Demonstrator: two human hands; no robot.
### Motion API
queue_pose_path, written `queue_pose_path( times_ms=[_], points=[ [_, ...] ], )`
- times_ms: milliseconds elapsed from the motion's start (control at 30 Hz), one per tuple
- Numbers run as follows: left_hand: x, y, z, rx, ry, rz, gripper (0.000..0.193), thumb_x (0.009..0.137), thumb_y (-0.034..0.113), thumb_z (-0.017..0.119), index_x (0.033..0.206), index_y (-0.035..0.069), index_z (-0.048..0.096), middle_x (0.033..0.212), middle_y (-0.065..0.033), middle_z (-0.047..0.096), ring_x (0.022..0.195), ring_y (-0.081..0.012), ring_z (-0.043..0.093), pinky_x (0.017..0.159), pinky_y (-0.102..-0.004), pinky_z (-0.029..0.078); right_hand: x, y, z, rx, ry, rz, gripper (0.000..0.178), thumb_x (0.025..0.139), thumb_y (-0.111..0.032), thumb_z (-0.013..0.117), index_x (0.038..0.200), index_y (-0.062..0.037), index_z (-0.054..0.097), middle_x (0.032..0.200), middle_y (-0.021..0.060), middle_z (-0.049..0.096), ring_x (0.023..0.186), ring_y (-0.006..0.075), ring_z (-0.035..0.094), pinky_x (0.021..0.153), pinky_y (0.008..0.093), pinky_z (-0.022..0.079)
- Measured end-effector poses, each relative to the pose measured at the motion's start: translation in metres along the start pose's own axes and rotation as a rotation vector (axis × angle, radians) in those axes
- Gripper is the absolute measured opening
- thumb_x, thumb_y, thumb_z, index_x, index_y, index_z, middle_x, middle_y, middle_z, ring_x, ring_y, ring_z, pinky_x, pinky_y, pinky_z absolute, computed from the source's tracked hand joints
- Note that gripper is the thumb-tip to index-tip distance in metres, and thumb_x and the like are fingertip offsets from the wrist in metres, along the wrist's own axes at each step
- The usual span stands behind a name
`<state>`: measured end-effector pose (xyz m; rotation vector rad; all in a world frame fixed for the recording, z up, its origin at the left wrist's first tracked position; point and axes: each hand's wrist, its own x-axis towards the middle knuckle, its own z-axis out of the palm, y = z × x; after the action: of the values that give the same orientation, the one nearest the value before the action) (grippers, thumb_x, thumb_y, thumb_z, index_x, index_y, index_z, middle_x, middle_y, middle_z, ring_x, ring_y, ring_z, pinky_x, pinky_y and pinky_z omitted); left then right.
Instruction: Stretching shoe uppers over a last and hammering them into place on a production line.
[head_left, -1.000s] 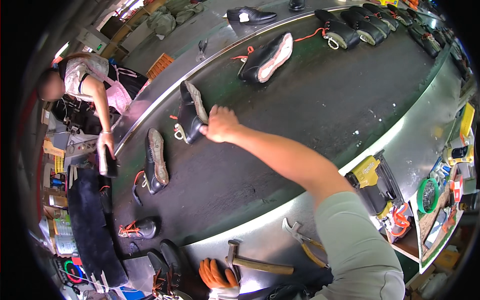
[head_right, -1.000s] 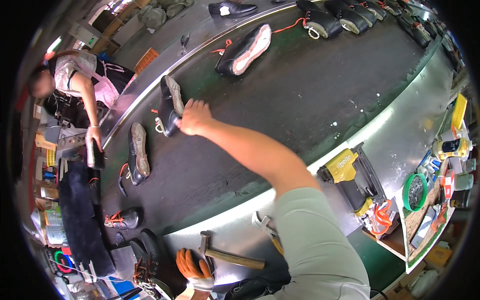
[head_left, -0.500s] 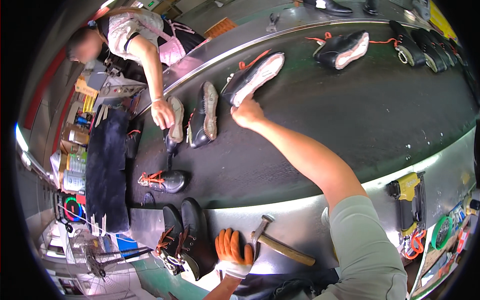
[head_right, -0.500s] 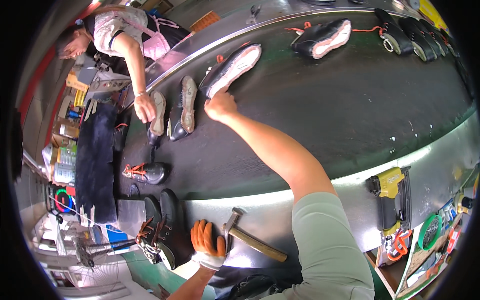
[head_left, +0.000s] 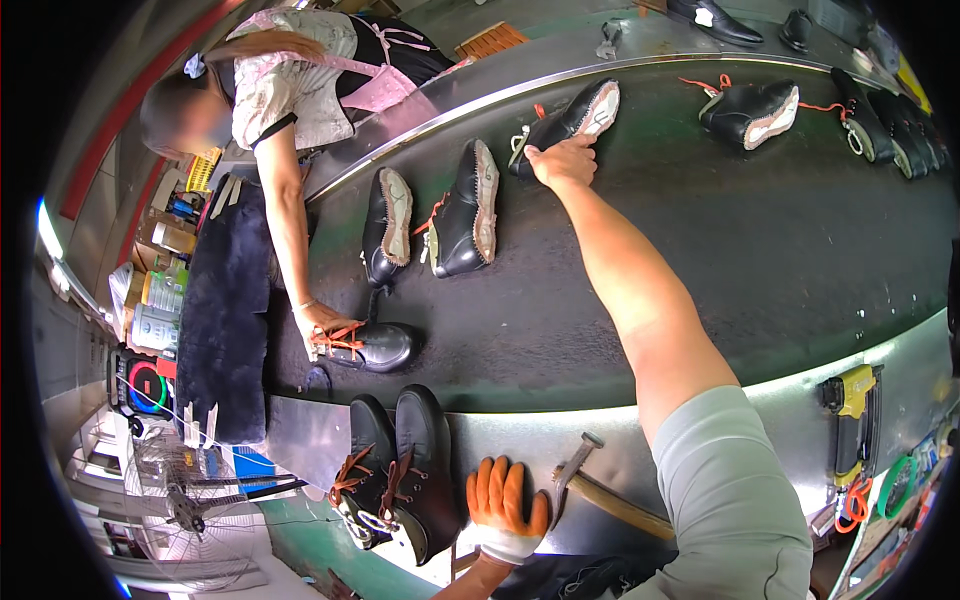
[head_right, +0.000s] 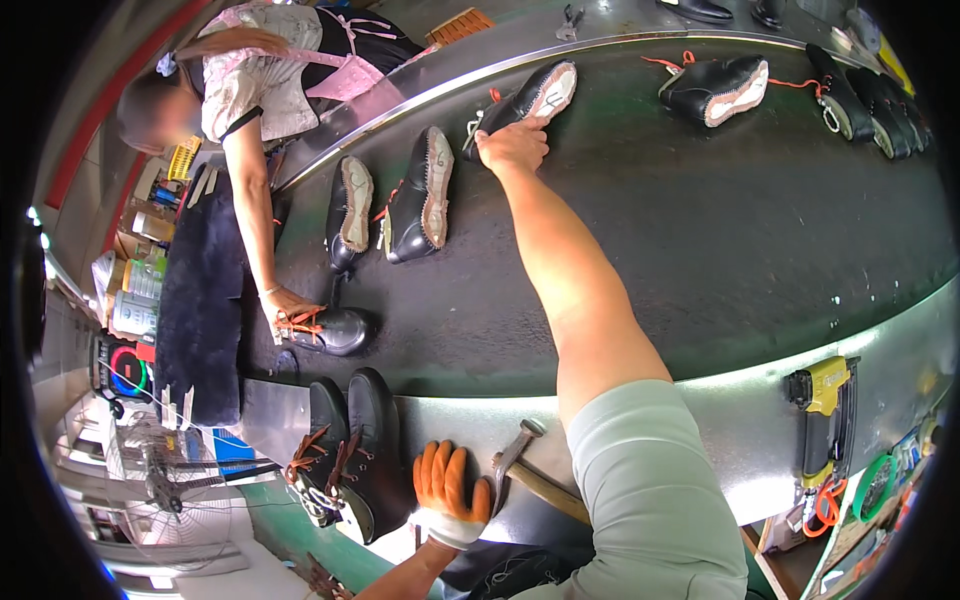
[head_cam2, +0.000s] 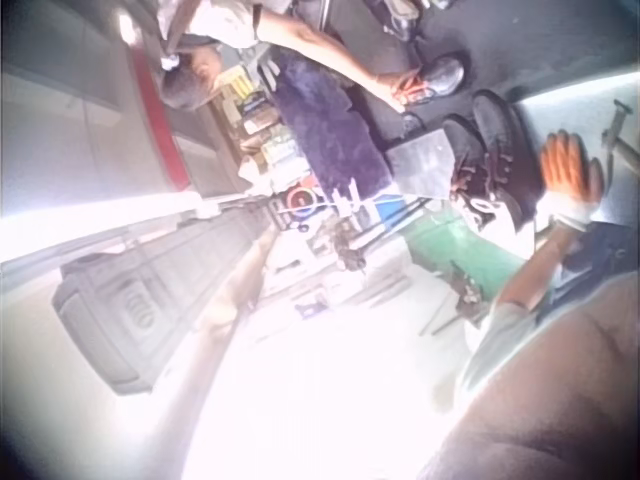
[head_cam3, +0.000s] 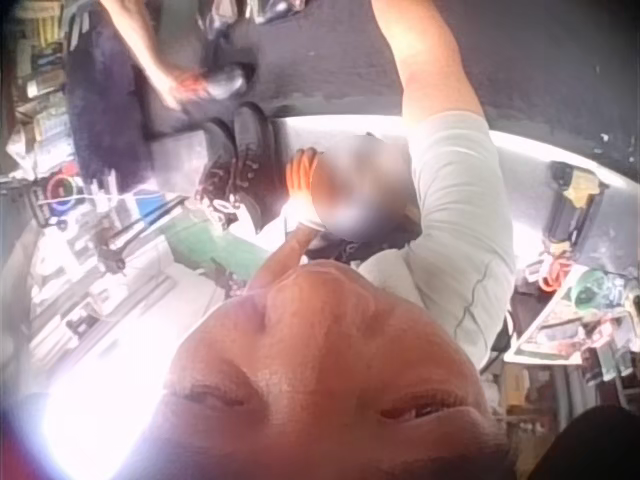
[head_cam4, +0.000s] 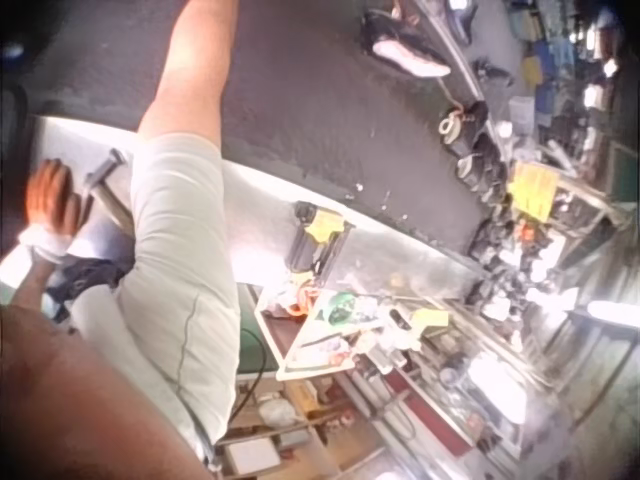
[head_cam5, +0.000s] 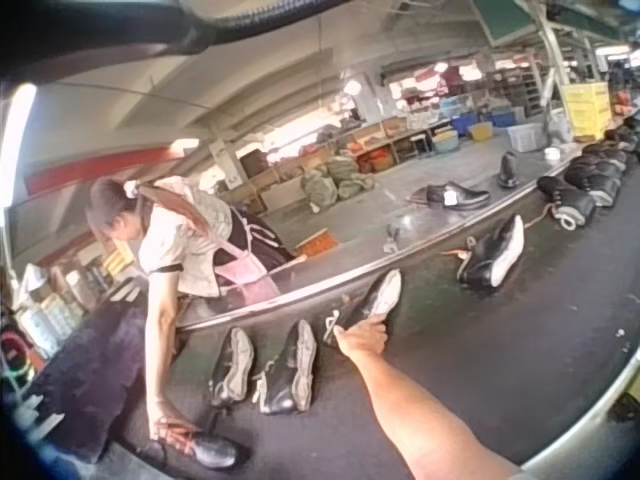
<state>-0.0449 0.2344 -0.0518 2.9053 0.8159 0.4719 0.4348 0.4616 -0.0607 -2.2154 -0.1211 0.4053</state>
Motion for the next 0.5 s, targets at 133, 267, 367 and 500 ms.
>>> queue_pose_path(
  times_ms=[133, 267, 367, 500],
  points=[
    [0.000, -0.002, 0.002, -0.060, 0.041, 0.022, 0.058, 0.075, 0.023, 0.071, 0.128, 0.001, 0.058, 0.127, -0.0238, 0.060, 0.120, -0.0464, 0.056, 0.103, -0.0606, 0.040, 0.008, 0.008, -0.020, 0.049, -0.039, 0.023, 0.127, 0.078, -0.051, 0.083, 0.154, 0.0138, 0.006, 0.142, 0.0282, 0.053, 0.127, 0.0370, 0.059, 0.103, 0.0402, 0.053],
    [-0.011, -0.010, 0.001, -0.068, 0.070, 0.014, 0.057, 0.077, 0.025, 0.073, 0.127, 0.000, 0.059, 0.129, -0.0239, 0.059, 0.123, -0.0468, 0.054, 0.105, -0.0613, 0.038, -0.035, 0.033, -0.043, 0.097, -0.323, 0.006, 0.119, 0.077, -0.044, 0.084, 0.151, 0.0143, 0.012, 0.130, 0.0295, 0.062, 0.110, 0.0381, 0.069, 0.085, 0.0423, 0.062],
    [-0.014, -0.011, -0.006, -0.071, 0.077, 0.009, 0.055, 0.079, 0.025, 0.072, 0.126, 0.000, 0.059, 0.130, -0.0237, 0.060, 0.125, -0.0466, 0.053, 0.107, -0.0614, 0.037, -0.087, 0.068, -0.055, 0.222, -0.397, -0.036, 0.095, 0.082, -0.041, 0.083, 0.144, 0.0106, 0.032, 0.118, 0.0242, 0.067, 0.104, 0.0326, 0.071, 0.082, 0.0523, 0.062],
    [-0.019, -0.016, -0.002, -0.107, 0.132, 0.016, 0.052, 0.082, 0.026, 0.070, 0.126, 0.001, 0.059, 0.130, -0.0224, 0.060, 0.127, -0.0445, 0.050, 0.109, -0.0586, 0.036, -0.199, 0.098, -0.108, 0.718, -0.782, 0.094, 0.058, 0.088, -0.045, 0.077, 0.122, -0.0007, 0.061, 0.113, 0.0177, 0.068, 0.101, 0.0311, 0.069, 0.092, 0.0554, 0.057]
  ],
)
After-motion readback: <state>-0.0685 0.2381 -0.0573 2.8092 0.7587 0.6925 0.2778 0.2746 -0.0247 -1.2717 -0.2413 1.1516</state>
